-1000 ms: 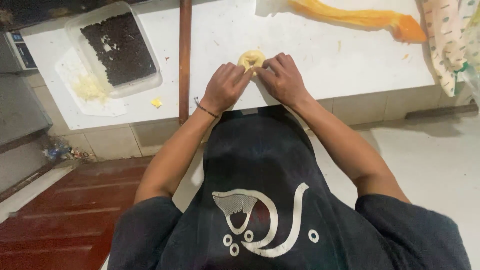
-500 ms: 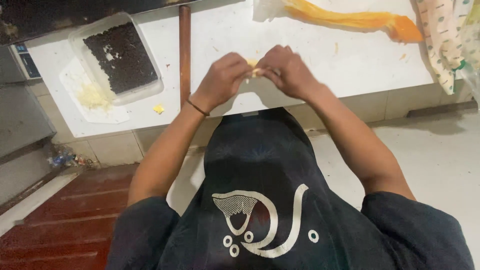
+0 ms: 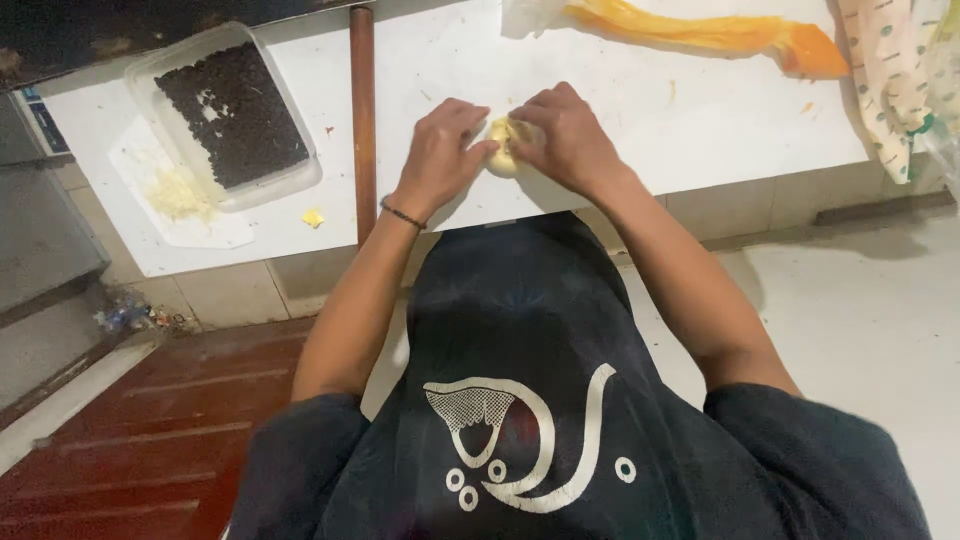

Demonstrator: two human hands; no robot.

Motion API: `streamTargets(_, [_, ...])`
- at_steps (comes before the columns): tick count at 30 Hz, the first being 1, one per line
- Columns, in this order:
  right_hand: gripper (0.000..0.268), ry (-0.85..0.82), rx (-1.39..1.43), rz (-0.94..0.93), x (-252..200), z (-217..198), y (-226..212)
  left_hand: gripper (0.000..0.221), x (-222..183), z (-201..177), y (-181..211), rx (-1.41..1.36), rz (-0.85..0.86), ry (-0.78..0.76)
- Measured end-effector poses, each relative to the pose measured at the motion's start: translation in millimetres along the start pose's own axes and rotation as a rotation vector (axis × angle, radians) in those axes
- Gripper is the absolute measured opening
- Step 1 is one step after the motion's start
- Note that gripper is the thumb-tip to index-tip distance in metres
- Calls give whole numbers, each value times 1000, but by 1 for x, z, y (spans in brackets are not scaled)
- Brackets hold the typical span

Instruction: Rolling out dough, applying filling from a piping bag, and rolling the dough into buns

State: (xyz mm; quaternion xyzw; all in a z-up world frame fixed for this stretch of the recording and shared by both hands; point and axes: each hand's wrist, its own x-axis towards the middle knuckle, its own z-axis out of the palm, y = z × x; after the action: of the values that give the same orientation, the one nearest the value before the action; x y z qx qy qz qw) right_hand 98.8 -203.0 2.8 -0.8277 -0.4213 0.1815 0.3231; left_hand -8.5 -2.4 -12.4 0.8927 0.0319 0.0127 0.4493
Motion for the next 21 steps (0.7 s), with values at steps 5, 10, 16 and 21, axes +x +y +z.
streamTargets(5, [20, 231, -68, -355, 6, 27, 12, 8, 20, 3, -4, -5, 123, -105])
streamTargets(10, [30, 50, 24, -142, 9, 20, 1, 6, 33, 0, -13, -87, 24, -118])
streamTargets(16, [23, 130, 12, -178, 0, 17, -6, 11, 37, 6, -21, -56, 129, -170])
streamTargets(21, [33, 168, -2, -190, 2, 13, -16, 15, 37, -1, -13, -108, 9, -249])
